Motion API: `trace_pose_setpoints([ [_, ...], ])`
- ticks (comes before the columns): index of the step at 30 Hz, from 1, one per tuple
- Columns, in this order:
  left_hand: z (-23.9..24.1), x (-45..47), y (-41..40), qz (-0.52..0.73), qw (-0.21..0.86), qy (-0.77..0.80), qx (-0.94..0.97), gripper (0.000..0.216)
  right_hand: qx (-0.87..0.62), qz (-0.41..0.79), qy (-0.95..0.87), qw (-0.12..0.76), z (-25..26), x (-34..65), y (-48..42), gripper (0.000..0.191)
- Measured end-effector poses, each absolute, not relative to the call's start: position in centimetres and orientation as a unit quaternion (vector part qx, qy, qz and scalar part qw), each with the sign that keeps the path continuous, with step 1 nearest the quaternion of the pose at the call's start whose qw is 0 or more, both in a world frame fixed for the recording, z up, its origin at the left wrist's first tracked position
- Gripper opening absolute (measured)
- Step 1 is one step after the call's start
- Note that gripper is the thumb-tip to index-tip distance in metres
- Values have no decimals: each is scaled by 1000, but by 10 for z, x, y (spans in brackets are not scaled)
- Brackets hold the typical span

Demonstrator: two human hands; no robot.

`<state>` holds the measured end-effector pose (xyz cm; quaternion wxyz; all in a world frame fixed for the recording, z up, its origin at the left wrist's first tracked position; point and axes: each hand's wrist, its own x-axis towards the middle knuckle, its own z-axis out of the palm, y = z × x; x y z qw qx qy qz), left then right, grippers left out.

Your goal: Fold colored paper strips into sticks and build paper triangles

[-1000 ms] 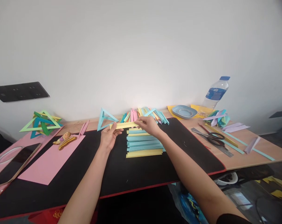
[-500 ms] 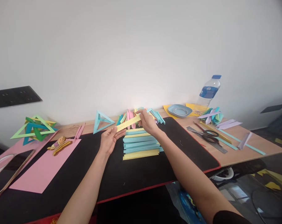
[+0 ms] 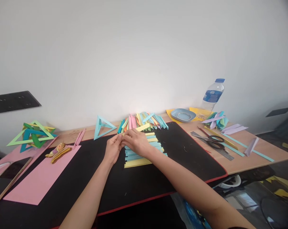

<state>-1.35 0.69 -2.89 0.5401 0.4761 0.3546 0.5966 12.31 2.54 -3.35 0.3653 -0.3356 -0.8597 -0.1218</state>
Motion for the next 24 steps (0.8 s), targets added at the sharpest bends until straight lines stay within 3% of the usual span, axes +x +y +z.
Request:
trace_pose_setpoints([
  [15, -25, -13, 2, 583, 535, 382, 478, 32, -354, -101, -827, 426, -30, 133, 27, 19],
  [19, -26, -16, 2, 588, 506, 426, 466, 35, -375, -127, -766, 506, -8, 151, 30, 19],
  [24, -23, -18, 3, 609, 460, 468, 445, 29, -503, -106, -581, 631, 23, 216, 43, 22],
])
